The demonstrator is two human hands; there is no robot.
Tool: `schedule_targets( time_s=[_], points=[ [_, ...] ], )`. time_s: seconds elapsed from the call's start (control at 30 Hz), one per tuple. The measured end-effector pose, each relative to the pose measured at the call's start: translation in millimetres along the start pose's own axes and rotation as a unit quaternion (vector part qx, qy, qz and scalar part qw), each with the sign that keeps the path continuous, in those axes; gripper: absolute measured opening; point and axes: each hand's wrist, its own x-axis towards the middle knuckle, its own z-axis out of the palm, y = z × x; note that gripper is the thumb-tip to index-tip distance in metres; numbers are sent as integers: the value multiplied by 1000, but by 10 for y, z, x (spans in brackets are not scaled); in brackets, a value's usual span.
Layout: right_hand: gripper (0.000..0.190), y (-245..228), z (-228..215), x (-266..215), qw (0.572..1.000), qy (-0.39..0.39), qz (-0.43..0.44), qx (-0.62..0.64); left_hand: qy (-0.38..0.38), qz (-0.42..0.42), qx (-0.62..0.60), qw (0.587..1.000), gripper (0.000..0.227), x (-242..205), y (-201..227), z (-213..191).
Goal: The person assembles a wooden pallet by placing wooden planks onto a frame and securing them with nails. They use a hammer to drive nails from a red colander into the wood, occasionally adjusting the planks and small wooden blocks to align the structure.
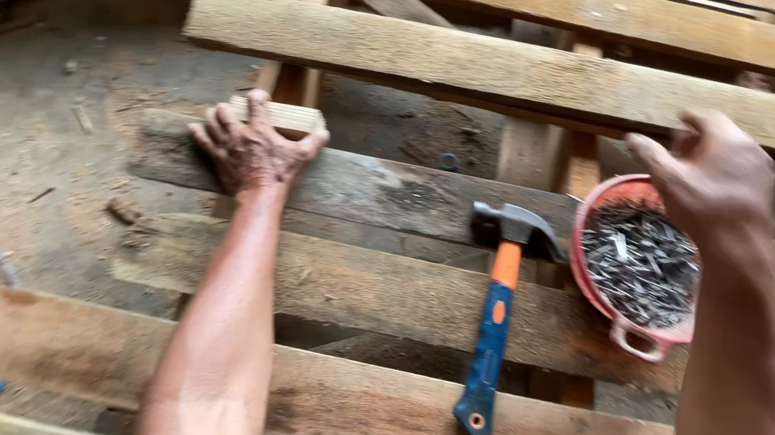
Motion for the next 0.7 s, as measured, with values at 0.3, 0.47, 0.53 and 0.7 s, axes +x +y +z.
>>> schedule_targets(
  time_s=[0.3,0.47,0.53,0.7],
  points=[
    [122,-850,1556,1471,940,-196,-173,-219,-152,-47,-8,987,113,81,-22,-99],
    [129,-855,1478,1717,920,-181,-237,-255,-146,-42,3,988,112,51,-49,-61],
    [120,-934,1397,1805,928,-171,-214,-253,-141,-36,1,989,113,127,-2,-43],
    [125,-904,1359,1749,912,-183,-237,-282,-189,-49,19,981,122,94,29,-151]
  ],
)
